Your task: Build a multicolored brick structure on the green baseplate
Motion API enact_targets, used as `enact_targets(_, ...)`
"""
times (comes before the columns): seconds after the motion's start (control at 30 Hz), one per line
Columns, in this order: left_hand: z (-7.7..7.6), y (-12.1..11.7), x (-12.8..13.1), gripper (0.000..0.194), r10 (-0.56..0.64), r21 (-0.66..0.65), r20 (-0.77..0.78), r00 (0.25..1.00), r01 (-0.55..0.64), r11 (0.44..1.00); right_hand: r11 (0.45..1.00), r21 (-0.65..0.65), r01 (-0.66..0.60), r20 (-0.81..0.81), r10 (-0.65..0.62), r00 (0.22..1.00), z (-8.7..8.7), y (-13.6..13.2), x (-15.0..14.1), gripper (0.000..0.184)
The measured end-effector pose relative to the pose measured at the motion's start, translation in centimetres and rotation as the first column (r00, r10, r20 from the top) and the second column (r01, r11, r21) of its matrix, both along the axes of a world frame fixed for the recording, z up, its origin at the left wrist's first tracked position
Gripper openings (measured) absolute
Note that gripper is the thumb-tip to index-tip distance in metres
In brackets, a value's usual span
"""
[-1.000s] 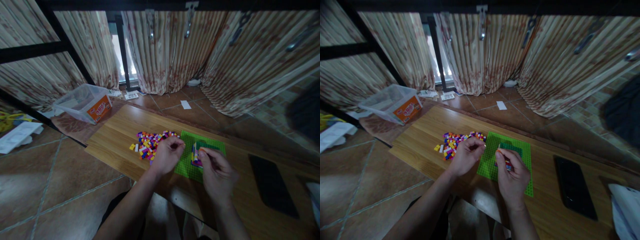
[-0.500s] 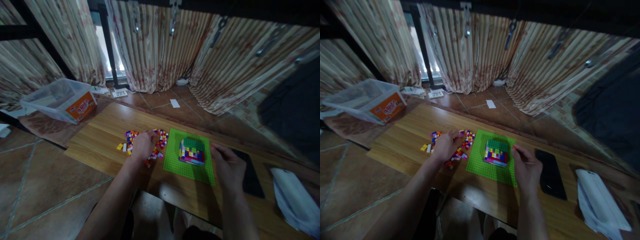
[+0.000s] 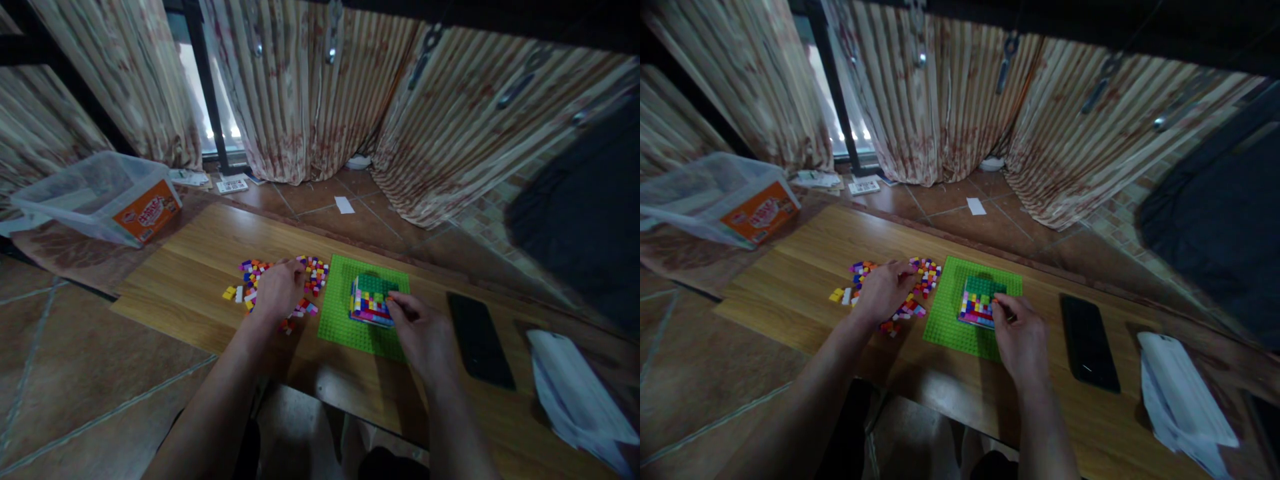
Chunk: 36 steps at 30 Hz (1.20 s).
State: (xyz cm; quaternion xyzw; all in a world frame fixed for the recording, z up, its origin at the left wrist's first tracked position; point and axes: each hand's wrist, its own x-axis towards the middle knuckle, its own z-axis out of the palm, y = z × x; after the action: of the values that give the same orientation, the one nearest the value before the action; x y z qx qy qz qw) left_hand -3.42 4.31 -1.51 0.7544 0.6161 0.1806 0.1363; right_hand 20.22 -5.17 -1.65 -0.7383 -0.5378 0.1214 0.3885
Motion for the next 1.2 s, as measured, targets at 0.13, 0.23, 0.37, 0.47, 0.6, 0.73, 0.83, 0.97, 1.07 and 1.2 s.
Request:
enact_targets(0.13, 0.0, 0.0, 0.0, 0.024, -0.026, 0.012, -0.016, 1.000, 0.026, 1.000, 1.000, 0.009, 0.004, 0.013, -0.004, 1.000, -0.2, 0.2, -0.1, 0.030)
enact_targets(0.23, 0.0, 0.0, 0.0, 0.025, -0.028, 0.011, 0.013, 1.000, 0.028, 1.000, 1.000, 0.012, 0.013, 0.005, -0.013, 1.000, -0.2, 0.3, -0.1, 0.031)
enact_targets(0.37, 0.1, 0.0, -0.1, 0.025, -0.016, -0.008, 0.066, 0.998, 0.017, 1.000, 0.999, 0.011, 0.033, -0.012, -0.033, 0.999, -0.4, 0.3, 0.0, 0.032)
enact_targets(0.47, 0.2, 0.1, -0.4, 0.026, -0.005, -0.034, 0.104, 0.995, 0.009, 0.999, 0.999, 0.020, 0.047, -0.044, -0.046, 0.998, -0.6, 0.4, 0.0, 0.032)
enact_targets(0.6, 0.1, 0.3, -0.8, 0.027, -0.011, -0.033, 0.114, 0.993, 0.015, 0.999, 0.998, 0.032, 0.060, -0.093, -0.057, 0.994, -0.9, 0.4, 0.0, 0.032)
enact_targets(0.73, -0.2, 0.2, -0.8, 0.025, -0.080, -0.014, 0.099, 0.992, 0.081, 0.997, 0.997, 0.043, 0.068, -0.119, -0.063, 0.991, -0.9, 0.4, 0.0, 0.032)
enact_targets(0.83, -0.4, 0.2, -0.6, 0.026, -0.170, 0.003, 0.095, 0.981, 0.171, 0.985, 0.996, 0.044, 0.073, -0.116, -0.067, 0.991, -0.8, 0.4, 0.0, 0.030)
enact_targets(0.97, -0.5, 0.0, -0.3, 0.027, -0.222, 0.032, 0.052, 0.974, 0.220, 0.975, 0.995, 0.032, 0.097, -0.104, -0.093, 0.990, -0.4, 0.4, -0.1, 0.028)
enact_targets(1.07, -0.5, -0.2, 0.0, 0.025, -0.225, 0.021, 0.013, 0.974, 0.225, 0.974, 0.995, 0.015, 0.094, -0.101, -0.092, 0.991, -0.2, 0.4, -0.3, 0.027)
enact_targets(1.2, -0.4, -0.4, 0.3, 0.026, -0.212, 0.014, -0.008, 0.977, 0.212, 0.977, 0.996, 0.008, 0.092, -0.118, -0.090, 0.989, -0.1, 0.4, -0.5, 0.028)
